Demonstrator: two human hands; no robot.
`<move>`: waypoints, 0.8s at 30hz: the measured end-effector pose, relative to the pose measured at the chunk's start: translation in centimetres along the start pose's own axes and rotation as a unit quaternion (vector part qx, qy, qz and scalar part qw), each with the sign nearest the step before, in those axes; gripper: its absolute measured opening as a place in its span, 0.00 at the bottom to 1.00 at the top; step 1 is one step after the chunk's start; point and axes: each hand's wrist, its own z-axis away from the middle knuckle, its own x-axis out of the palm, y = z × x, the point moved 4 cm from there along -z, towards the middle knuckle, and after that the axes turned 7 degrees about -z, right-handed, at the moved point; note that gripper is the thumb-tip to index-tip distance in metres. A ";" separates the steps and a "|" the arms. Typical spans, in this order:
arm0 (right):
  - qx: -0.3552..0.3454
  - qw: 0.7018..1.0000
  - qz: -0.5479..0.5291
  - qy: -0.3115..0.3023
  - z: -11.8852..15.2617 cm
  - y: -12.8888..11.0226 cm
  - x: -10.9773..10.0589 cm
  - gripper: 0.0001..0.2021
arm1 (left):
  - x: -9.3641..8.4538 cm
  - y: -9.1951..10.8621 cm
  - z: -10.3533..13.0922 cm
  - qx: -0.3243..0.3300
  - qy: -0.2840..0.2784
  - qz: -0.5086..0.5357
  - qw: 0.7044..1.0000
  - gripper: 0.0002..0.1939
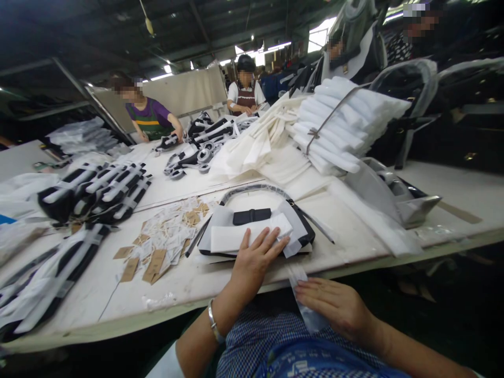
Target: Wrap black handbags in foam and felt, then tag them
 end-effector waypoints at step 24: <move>0.032 0.998 0.045 0.015 -5.6 2.5 -4.1 0.17 | 0.3 -1.3 0.0 0.039 0.018 0.081 0.996 0.32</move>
